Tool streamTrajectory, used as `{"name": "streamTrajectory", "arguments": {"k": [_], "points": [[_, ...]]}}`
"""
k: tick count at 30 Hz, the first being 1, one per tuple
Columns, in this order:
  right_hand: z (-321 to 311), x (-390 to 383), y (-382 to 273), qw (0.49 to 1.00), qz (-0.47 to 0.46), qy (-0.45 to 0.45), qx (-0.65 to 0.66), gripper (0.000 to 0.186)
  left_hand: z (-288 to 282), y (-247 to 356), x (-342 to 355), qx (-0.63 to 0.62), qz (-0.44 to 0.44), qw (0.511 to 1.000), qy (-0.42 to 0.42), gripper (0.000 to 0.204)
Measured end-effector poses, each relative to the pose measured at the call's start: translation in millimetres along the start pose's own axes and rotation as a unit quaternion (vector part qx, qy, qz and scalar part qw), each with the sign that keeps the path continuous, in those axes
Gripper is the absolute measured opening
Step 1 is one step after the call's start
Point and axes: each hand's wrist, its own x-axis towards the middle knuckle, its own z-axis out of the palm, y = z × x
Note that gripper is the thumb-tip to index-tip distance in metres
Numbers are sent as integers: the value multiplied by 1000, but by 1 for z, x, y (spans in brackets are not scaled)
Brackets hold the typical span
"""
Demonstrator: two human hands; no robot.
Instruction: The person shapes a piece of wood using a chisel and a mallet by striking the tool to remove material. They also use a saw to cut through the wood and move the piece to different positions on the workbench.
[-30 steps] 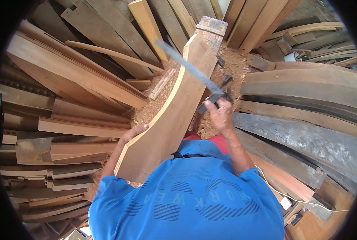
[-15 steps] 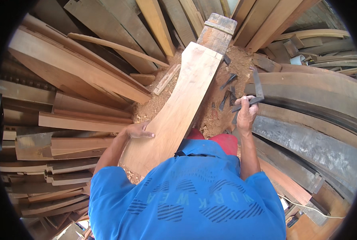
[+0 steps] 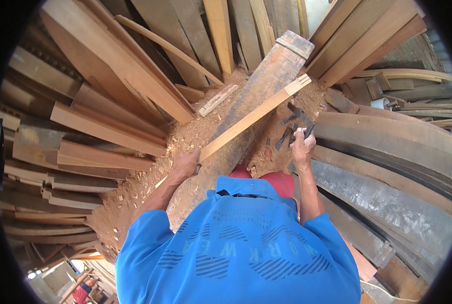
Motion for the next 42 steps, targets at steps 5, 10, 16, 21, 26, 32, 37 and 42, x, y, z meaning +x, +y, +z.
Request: {"name": "streamTrajectory", "arguments": {"k": [5, 10, 16, 21, 26, 32, 37, 42], "points": [[-27, 7, 74, 979, -84, -22, -187, 31, 6, 7, 1, 2, -99, 995, 29, 56], [-79, -18, 109, 948, -133, -125, -260, 26, -11, 4, -24, -15, -207, 978, 16, 62], [-146, -34, 133, 923, -83, -191, -323, 23, 33, -35, -92, -10, -236, 953, 191, 59], [-169, -32, 141, 902, -101, -239, -346, 23, 50, 0, -112, 37, -235, 960, 147, 42], [-170, -43, 146, 892, -94, -250, -363, 24, 106, 51, -131, 34, -238, 960, 145, 60], [-172, -48, 171, 899, -25, -257, -354, 31, 160, 102, -140, 29, -257, 932, 256, 79], [-155, -24, 152, 951, 227, -111, -179, 36, 200, 96, -130, 29, -262, 932, 250, 77], [-138, 18, 149, 950, 309, 23, -28, 36, 199, 100, -140, -7, -236, 944, 230, 95]]}}
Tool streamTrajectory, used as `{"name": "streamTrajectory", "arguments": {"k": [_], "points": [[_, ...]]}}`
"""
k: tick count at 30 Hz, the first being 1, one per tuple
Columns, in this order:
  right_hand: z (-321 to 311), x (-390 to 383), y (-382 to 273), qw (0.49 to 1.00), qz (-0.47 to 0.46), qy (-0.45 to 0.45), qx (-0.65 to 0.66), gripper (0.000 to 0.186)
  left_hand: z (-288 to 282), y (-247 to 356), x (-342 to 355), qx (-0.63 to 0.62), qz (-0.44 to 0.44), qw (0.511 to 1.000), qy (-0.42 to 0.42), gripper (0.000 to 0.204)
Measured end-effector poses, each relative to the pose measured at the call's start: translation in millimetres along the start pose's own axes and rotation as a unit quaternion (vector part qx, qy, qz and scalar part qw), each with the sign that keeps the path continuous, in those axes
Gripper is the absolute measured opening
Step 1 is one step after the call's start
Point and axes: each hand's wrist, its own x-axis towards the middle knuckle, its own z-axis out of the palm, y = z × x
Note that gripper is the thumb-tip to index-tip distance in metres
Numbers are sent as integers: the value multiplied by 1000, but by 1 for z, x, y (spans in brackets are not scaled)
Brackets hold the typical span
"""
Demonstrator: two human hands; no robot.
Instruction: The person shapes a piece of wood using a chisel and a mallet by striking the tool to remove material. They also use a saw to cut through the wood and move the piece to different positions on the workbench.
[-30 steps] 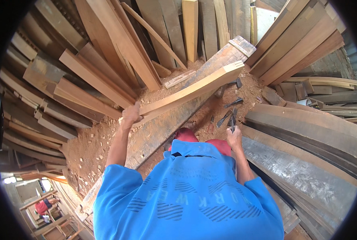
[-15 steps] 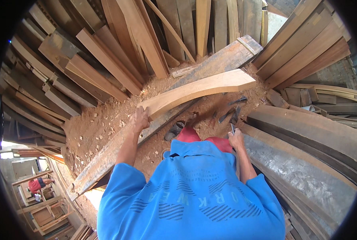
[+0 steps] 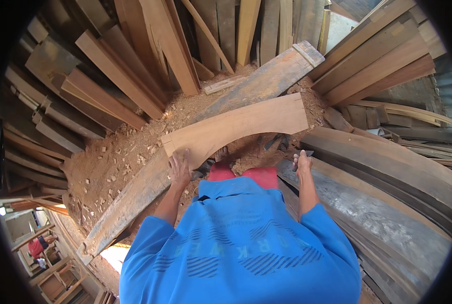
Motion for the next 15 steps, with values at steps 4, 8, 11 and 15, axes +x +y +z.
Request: {"name": "streamTrajectory", "arguments": {"k": [4, 8, 11, 15], "points": [[25, 34, -8, 999, 14, -3, 48, 46, 6, -2, -1, -40, -22, 998, -31, 109], [50, 57, -1, 989, 45, 51, 128, 63, 9, -12, 23, -64, -48, 990, -112, 114], [54, 76, 11, 988, 64, 54, 133, 80, 1, -12, 28, -66, -54, 986, -144, 114], [55, 92, 18, 969, 83, 44, 230, 93, 7, -32, 33, -71, -34, 987, -141, 114]]}}
